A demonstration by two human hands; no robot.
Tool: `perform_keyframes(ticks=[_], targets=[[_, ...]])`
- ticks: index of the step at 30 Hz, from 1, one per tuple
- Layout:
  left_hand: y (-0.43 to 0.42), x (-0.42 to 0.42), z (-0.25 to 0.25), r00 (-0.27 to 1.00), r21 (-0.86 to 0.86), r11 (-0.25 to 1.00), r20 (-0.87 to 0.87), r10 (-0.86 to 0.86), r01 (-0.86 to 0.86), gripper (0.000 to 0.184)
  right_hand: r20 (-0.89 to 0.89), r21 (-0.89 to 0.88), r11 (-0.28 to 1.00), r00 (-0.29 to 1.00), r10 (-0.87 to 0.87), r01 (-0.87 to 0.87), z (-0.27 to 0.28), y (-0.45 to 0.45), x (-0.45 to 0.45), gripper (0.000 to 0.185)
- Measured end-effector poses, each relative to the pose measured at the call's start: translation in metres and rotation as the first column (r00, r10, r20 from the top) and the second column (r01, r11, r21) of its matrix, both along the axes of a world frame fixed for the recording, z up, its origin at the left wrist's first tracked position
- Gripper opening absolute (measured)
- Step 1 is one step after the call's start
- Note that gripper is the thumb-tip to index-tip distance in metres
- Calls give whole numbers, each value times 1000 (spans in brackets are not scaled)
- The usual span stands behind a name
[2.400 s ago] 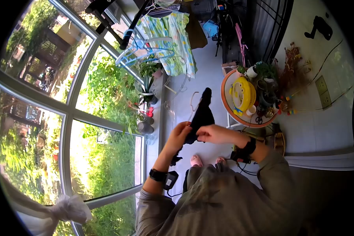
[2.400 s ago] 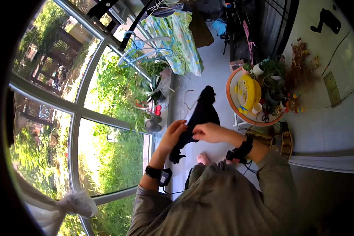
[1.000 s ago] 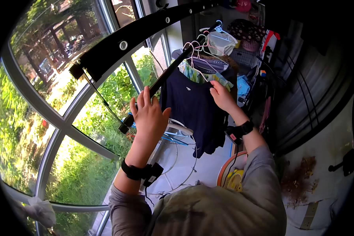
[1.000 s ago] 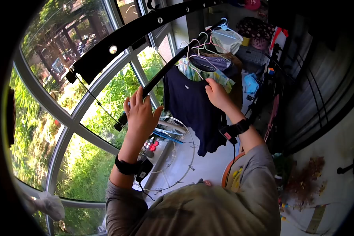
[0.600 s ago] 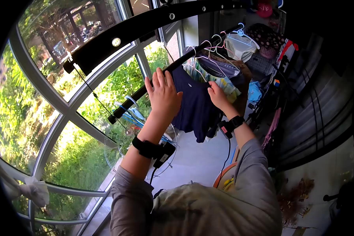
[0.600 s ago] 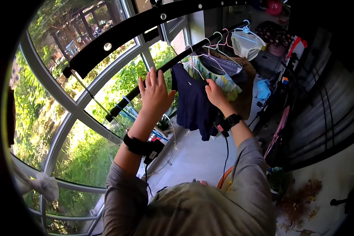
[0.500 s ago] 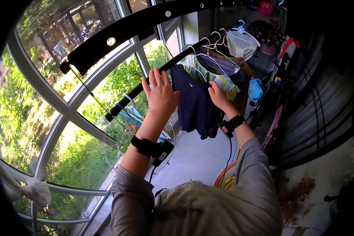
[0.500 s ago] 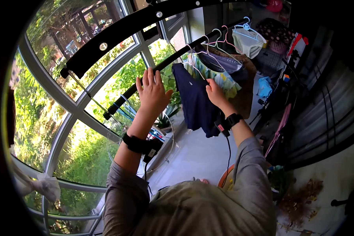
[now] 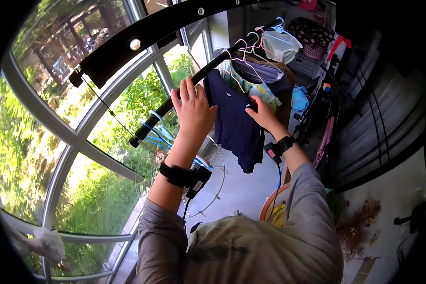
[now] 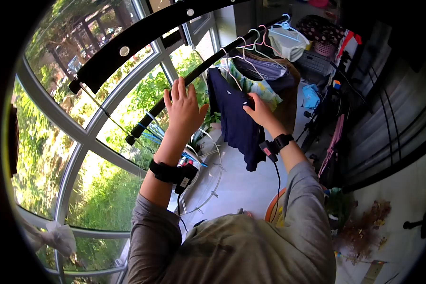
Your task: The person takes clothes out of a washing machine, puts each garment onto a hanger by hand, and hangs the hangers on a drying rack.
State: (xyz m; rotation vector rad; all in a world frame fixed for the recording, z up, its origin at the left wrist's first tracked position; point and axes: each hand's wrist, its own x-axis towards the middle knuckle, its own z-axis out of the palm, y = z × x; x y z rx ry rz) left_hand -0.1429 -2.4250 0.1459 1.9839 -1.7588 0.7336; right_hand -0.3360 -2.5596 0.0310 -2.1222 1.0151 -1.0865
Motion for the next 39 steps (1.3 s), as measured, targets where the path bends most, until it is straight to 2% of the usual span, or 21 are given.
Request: perform_keyframes(ticks=[3,6,9,11,13,17,19,25,27,29,31,33,34,36,39], targets=[[2,-1,2,999,33,998,5,-53,53,61,52,1,1000,999,-3,3,3,18,-10,48],[-2,3,-4,988,-23,988,-5,-152,152,58,226,-15,999,974,-31,35,10,45,-21,43],[6,-4,-3,972,-66,969,6,-236,236,55,279,-52,983,948,-154,175,26,90,-33,44],[25,-22,1,949,11,949,-14,-316,316,53,309,-82,966,928,-209,245,37,131,-35,43],[50,-41,4,848,-61,846,8,-530,529,50,266,-87,941,918,-293,326,42,170,-36,42],[104,-60,-9,607,-83,610,-55,-792,788,51,310,-79,880,850,-425,469,40,259,-34,39],[128,-63,-18,465,-128,477,-115,-878,870,46,321,-67,834,804,-501,547,27,299,-37,37],[190,-73,-53,217,-131,258,-266,-939,957,39,299,13,758,721,-625,652,21,422,-33,27],[215,-85,-67,112,-79,147,-340,-934,986,36,289,59,687,646,-706,725,20,470,-30,21],[251,-100,-86,8,-127,52,-323,-946,991,34,243,66,598,569,-786,799,11,524,-33,18],[293,-117,-105,-114,-12,-118,-390,-914,993,32,209,97,499,472,-856,861,12,583,-29,15],[346,-133,-122,-240,-47,-240,-385,-891,969,30,150,162,349,327,-933,923,5,650,-25,13],[376,-139,-124,-277,80,-341,-424,-862,937,29,161,89,260,244,-956,962,2,685,-20,12],[437,-156,-128,-321,280,-512,-518,-793,812,26,194,125,113,87,-977,986,-16,762,-10,12],[542,-170,-157,-525,193,-643,-430,-734,741,31,220,187,-129,-169,-961,974,-32,885,21,12]])
